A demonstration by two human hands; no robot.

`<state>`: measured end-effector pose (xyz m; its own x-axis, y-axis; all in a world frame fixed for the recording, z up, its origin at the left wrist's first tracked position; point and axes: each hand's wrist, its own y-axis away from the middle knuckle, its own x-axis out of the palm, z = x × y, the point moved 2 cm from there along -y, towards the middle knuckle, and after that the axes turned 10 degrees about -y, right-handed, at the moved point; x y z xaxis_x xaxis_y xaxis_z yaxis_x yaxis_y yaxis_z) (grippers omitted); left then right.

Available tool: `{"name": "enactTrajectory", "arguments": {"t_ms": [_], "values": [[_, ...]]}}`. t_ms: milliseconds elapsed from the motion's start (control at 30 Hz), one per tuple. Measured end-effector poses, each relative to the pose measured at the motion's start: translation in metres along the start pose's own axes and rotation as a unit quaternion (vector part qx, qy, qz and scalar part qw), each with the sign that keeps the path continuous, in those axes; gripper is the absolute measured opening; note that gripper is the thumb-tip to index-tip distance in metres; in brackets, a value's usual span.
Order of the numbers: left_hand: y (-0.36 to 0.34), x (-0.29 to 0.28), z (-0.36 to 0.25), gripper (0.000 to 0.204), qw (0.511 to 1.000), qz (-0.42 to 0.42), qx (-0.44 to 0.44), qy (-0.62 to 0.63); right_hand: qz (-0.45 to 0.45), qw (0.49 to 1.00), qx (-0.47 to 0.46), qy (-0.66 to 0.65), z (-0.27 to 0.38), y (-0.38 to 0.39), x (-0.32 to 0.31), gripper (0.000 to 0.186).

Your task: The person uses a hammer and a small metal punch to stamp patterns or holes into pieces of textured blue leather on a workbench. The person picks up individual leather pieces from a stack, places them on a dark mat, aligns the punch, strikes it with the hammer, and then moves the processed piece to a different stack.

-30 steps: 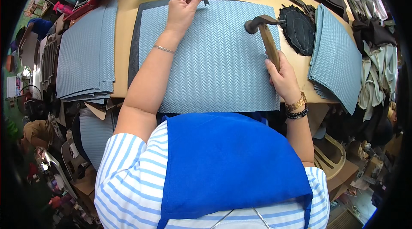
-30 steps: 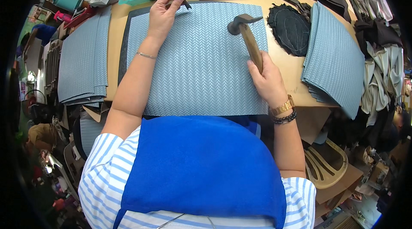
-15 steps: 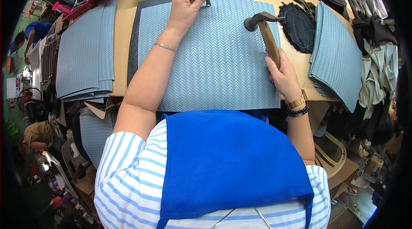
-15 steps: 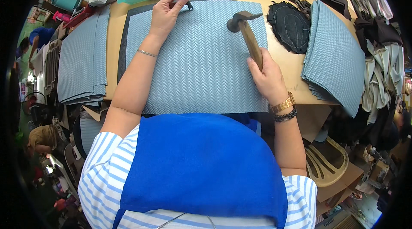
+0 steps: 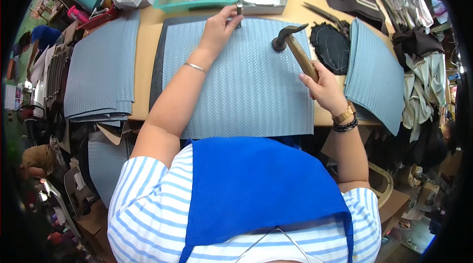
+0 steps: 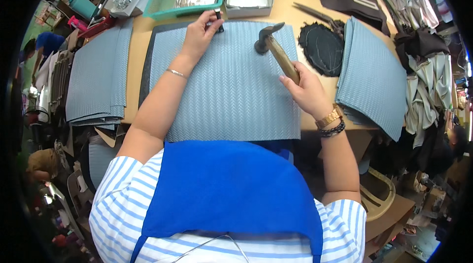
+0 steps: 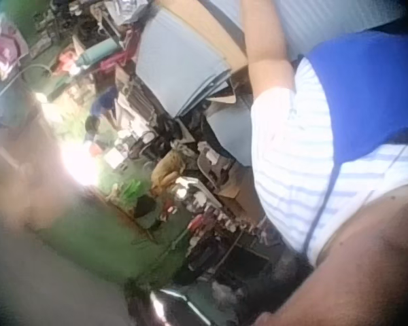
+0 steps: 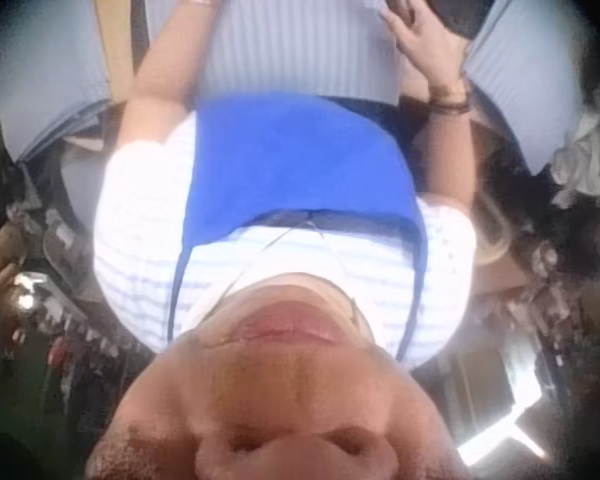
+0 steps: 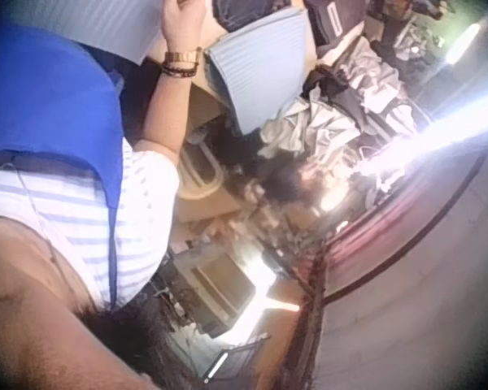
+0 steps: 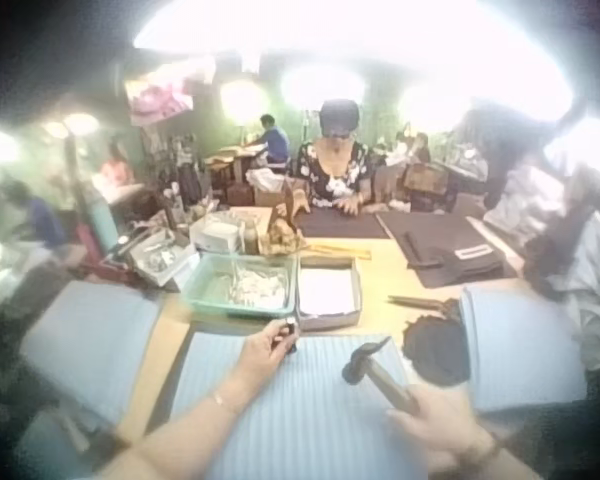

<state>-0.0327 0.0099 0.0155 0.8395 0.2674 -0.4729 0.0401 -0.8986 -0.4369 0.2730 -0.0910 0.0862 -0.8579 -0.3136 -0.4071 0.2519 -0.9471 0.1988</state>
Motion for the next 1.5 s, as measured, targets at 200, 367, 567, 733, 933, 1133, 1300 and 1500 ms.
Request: {"name": "enactTrajectory", "arguments": {"t_ms": [200,367,567,733,933,1133,1300,1500], "values": [[0.000,-0.003,0.004,0.027,1.000,0.009,-0.003,-0.008,-0.071,0.903,-0.405,-0.127,0.107,-0.048,-0.015,0.027],[-0.003,0.005,0.003,0.027,1.000,0.021,0.000,-0.004,-0.046,0.886,-0.429,-0.171,0.106,-0.069,0.014,0.029],[0.007,-0.006,0.008,0.026,1.000,0.017,-0.013,-0.001,0.044,0.990,-0.075,0.108,0.083,-0.055,0.013,0.039],[0.001,-0.003,0.009,0.020,0.999,-0.009,-0.004,-0.045,-0.211,0.951,-0.144,0.174,-0.017,-0.053,-0.055,0.043],[-0.011,-0.009,0.017,0.016,0.954,-0.126,-0.095,0.254,-0.162,0.948,-0.025,0.272,-0.064,-0.019,-0.045,0.054],[-0.032,-0.086,0.023,0.018,0.962,-0.139,-0.143,0.185,-0.164,0.969,-0.166,0.080,-0.039,0.012,0.002,0.053],[0.009,-0.207,0.059,0.037,0.979,-0.096,-0.105,-0.144,-0.309,0.913,-0.192,0.184,-0.017,0.024,-0.136,0.042],[0.094,-0.308,0.093,0.064,0.829,0.037,-0.258,-0.495,-0.380,0.768,0.096,0.507,-0.157,0.094,-0.322,0.070]]}}
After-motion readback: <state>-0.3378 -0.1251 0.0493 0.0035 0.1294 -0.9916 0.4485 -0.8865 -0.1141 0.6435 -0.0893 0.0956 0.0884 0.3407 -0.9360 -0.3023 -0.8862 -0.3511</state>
